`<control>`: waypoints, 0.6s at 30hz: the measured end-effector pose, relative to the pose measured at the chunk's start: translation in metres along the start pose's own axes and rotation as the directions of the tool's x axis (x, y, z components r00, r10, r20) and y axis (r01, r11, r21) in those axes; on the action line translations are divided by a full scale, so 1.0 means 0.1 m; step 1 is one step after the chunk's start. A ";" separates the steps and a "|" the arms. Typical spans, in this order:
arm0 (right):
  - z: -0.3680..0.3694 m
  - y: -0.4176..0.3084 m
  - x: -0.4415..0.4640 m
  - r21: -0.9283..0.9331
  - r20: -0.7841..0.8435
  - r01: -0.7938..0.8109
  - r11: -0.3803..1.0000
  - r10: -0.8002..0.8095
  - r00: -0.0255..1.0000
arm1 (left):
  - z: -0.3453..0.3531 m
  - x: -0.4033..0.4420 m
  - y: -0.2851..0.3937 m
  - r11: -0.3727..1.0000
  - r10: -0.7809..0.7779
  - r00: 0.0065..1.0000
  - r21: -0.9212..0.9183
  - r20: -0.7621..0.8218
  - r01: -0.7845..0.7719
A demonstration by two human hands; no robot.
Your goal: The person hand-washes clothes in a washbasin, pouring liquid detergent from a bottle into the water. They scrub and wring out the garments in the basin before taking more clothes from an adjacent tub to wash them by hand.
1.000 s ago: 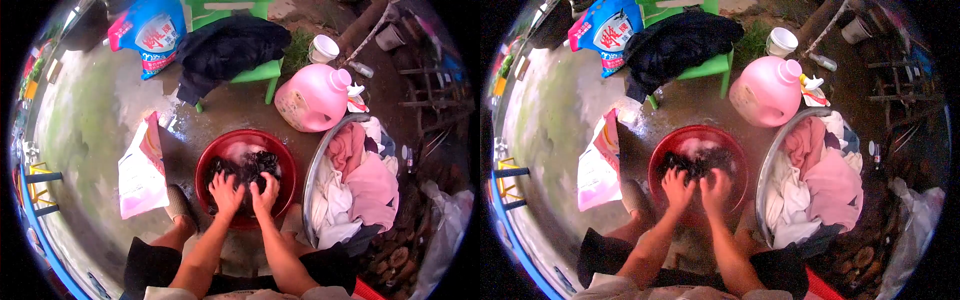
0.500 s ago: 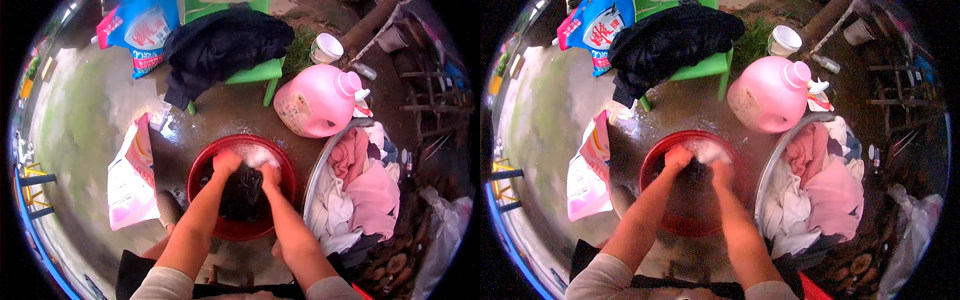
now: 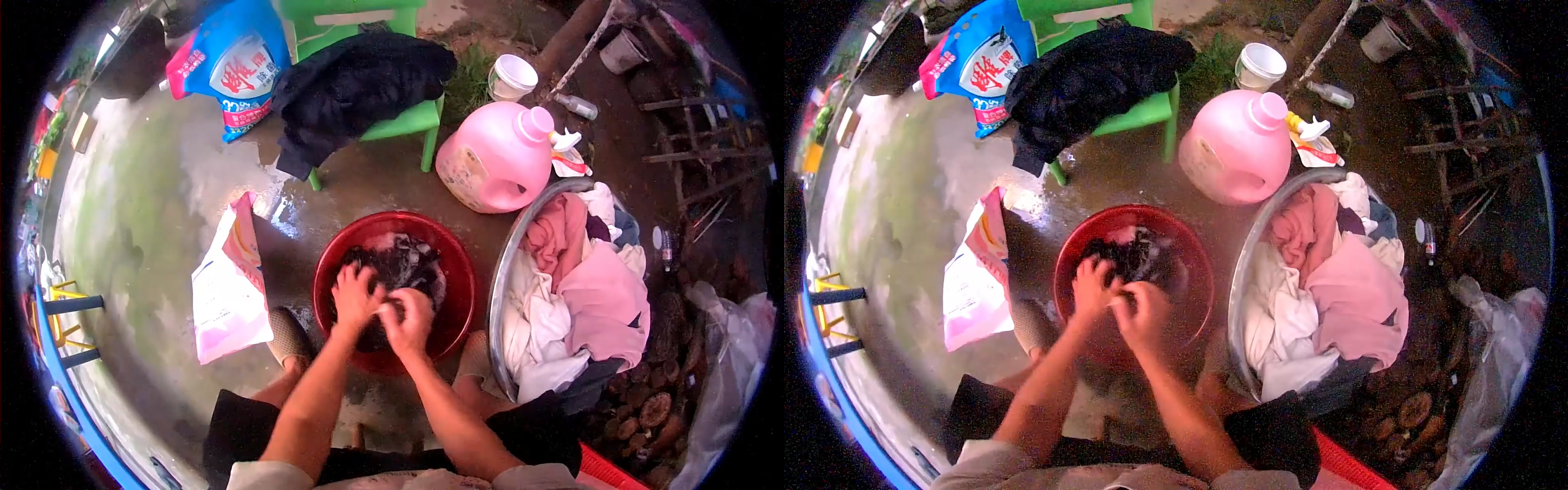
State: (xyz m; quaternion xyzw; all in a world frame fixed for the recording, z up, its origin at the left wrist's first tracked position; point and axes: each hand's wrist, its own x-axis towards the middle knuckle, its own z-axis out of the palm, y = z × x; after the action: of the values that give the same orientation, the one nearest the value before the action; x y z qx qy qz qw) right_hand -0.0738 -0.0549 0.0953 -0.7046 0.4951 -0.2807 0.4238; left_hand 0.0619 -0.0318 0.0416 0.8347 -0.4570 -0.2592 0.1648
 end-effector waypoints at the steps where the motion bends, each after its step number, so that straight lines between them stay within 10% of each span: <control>1: 0.05 0.12 -0.07 -0.111 -0.104 -0.123 0.986 0.111 0.988 | 0.10 -0.18 0.06 0.999 0.044 0.994 0.035 -0.096 -0.041; 6: 0.27 0.81 -0.27 -0.399 -0.170 -0.302 0.866 0.254 0.952 | 0.44 -0.64 0.24 0.981 0.175 0.936 0.139 -0.306 -0.138; 12: 0.24 1.08 0.41 -0.611 0.058 -0.164 0.774 0.250 0.966 | 0.49 0.38 0.00 0.948 0.303 0.939 0.148 -0.163 -0.281; 18: -0.12 0.96 1.27 -0.566 0.358 -0.380 0.732 0.632 0.687 | -0.08 1.00 0.30 0.986 -0.124 0.935 -0.067 0.332 0.155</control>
State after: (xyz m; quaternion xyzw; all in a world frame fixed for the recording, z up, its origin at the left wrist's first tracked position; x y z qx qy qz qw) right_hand -0.0831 -0.1921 0.0142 -0.6602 0.5888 0.1785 0.4307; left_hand 0.0911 -0.1321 0.0349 0.8020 -0.4052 -0.4259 0.1064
